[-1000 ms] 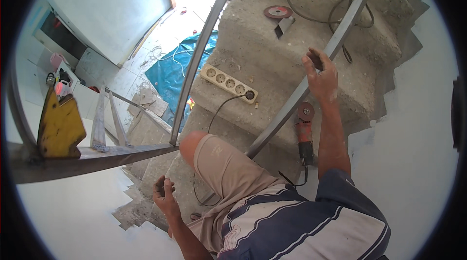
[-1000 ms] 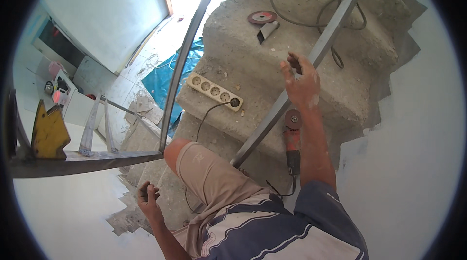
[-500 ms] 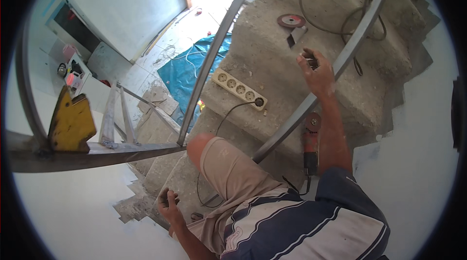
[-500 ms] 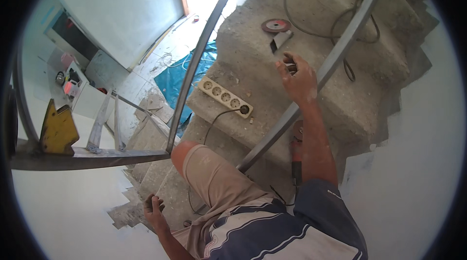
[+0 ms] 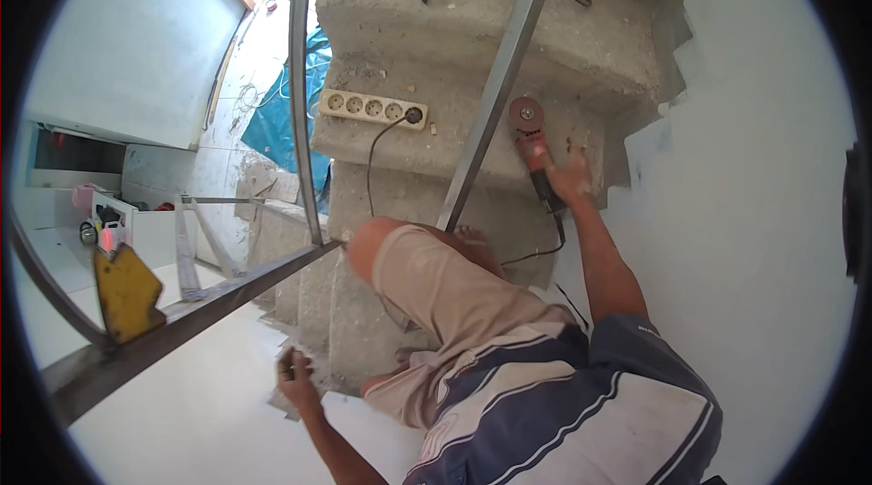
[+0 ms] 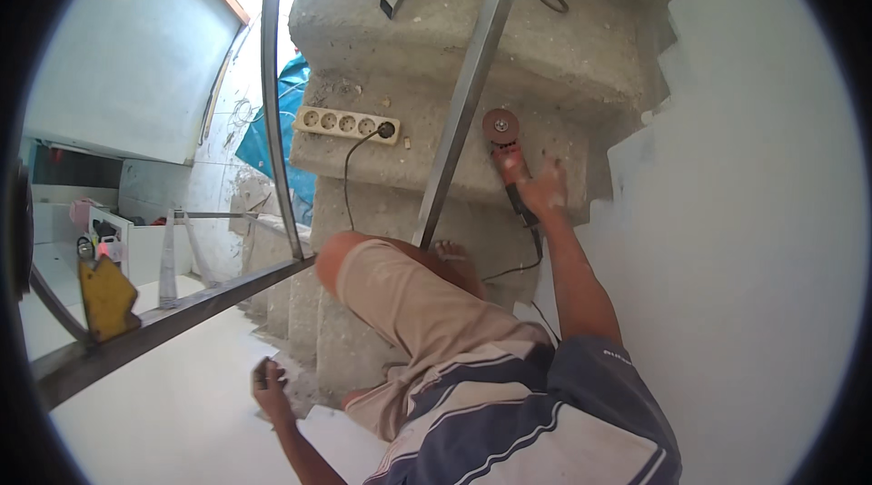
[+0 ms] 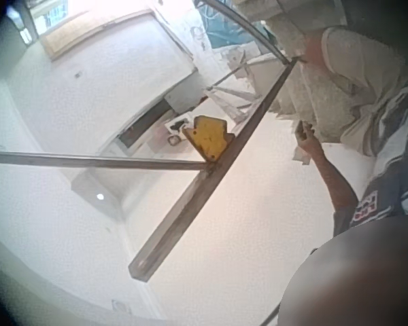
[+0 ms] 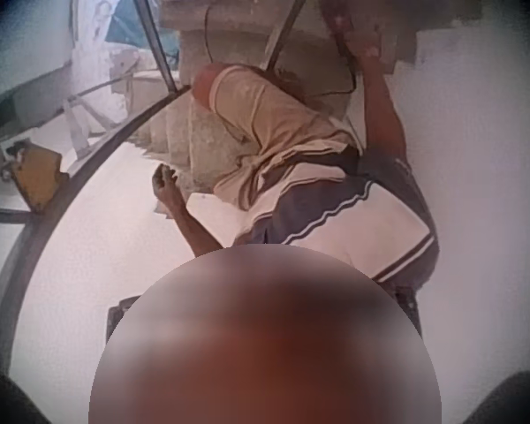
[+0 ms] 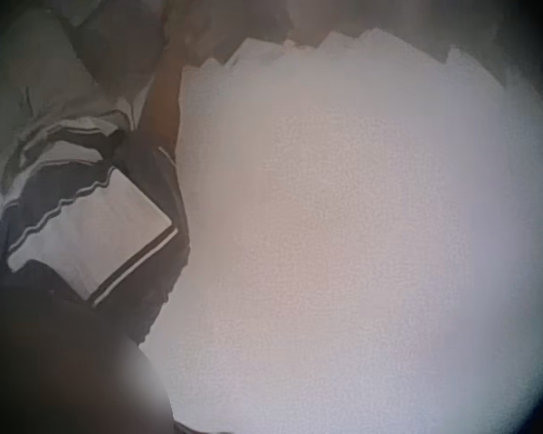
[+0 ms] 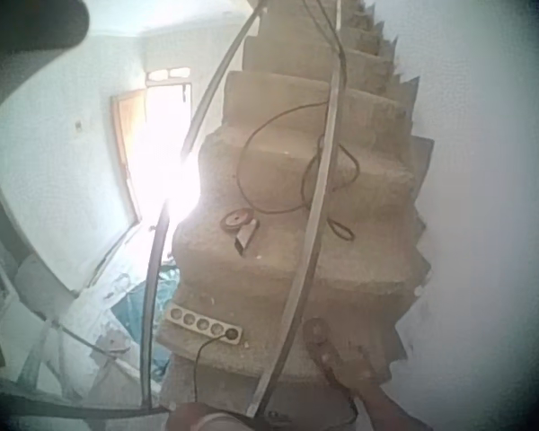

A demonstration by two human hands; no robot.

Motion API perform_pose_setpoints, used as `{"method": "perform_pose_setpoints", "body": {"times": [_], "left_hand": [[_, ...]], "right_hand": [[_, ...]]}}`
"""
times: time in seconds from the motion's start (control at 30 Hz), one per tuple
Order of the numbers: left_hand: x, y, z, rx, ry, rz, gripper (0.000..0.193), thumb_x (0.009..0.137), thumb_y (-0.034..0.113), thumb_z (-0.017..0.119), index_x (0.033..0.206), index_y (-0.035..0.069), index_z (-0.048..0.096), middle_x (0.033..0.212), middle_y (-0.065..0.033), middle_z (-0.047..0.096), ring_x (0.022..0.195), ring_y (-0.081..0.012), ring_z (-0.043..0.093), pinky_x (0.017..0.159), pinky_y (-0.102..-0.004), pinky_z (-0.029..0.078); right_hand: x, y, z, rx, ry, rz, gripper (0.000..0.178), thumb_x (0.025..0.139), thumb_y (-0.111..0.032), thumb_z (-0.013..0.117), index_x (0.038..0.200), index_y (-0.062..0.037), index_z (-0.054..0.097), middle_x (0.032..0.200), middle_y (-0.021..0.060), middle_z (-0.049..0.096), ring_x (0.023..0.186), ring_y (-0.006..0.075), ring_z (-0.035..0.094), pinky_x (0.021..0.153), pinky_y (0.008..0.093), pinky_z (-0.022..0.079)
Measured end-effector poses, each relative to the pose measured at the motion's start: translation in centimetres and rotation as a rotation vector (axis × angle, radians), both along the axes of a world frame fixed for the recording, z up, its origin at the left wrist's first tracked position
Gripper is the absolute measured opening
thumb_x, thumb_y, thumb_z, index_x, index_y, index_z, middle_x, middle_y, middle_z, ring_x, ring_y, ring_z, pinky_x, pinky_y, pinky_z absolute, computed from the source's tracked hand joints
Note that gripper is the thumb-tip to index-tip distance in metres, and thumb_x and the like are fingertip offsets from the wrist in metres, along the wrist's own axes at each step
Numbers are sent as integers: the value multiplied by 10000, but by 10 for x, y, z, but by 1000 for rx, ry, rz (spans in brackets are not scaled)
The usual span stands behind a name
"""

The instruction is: The person smooths or cuts metal railings on a concrete staircase using an angle grinder fitted with a sanding disc.

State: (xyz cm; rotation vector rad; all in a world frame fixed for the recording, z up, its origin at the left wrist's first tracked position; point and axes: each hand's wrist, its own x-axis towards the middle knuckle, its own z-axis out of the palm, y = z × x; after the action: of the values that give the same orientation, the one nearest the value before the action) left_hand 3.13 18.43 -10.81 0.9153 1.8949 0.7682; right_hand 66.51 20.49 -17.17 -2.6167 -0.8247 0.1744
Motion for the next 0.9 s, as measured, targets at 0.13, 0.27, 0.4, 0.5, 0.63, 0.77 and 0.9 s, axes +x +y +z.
{"method": "perform_pose_setpoints", "body": {"times": [0.13, 0.27, 0.4, 0.5, 0.63, 0.77, 0.9], "left_hand": [[11, -61, 40, -233, -10, -158, 319, 968, 194, 725, 1212, -1, 658, 948, -48, 690, 761, -115, 613, 680, -261, 502], [13, -114, 84, -470, 67, -334, 393, 909, 254, 778, 1184, -12, 686, 1015, -116, 719, 843, -167, 664, 762, -318, 544], [-1, -135, 139, -550, 121, -403, 440, 902, 291, 786, 1204, -13, 684, 1080, -165, 734, 946, -229, 706, 836, -351, 556], [-22, -140, 159, -518, 112, -475, 445, 900, 302, 789, 1193, -17, 687, 1084, -174, 739, 961, -249, 714, 842, -365, 558], [-34, -117, 174, -280, 352, -778, 456, 893, 321, 794, 1171, -23, 682, 1069, -202, 740, 962, -294, 726, 856, -405, 560], [-19, -95, 190, -82, 221, -867, 472, 886, 321, 804, 1193, -13, 672, 1048, -203, 737, 949, -312, 727, 852, -409, 561], [16, -94, 211, -31, -63, -870, 494, 903, 325, 788, 1244, -7, 655, 1060, -180, 735, 939, -279, 726, 841, -397, 563]], "right_hand": [[-35, 14, -8, -347, 214, 23, 910, 801, -594, 799, 1415, 0, 487, 1439, 255, 498, 1373, 443, 464, 1096, 509, 439], [-14, 19, -24, -299, 225, -80, 824, 780, -515, 833, 1344, 2, 528, 1389, 264, 545, 1329, 431, 517, 1076, 509, 458], [-39, 10, -6, -285, 477, -102, 755, 775, -397, 825, 1331, -9, 494, 1300, 249, 604, 1239, 420, 590, 1029, 509, 491], [-85, -23, 27, -185, 492, -132, 767, 788, -362, 802, 1366, -12, 438, 1282, 238, 618, 1199, 432, 611, 1005, 514, 505], [-151, -77, 87, 82, 305, -122, 832, 729, -370, 841, 1356, -12, 428, 1211, 241, 659, 1126, 447, 649, 948, 518, 522], [-205, -105, 153, 307, 226, -31, 871, 706, -385, 862, 1366, -13, 432, 1186, 227, 666, 1110, 432, 659, 924, 509, 530], [-257, -99, 221, 576, 177, 20, 822, 699, -423, 883, 1320, -24, 520, 1147, 193, 691, 1075, 382, 682, 904, 471, 533]]}}
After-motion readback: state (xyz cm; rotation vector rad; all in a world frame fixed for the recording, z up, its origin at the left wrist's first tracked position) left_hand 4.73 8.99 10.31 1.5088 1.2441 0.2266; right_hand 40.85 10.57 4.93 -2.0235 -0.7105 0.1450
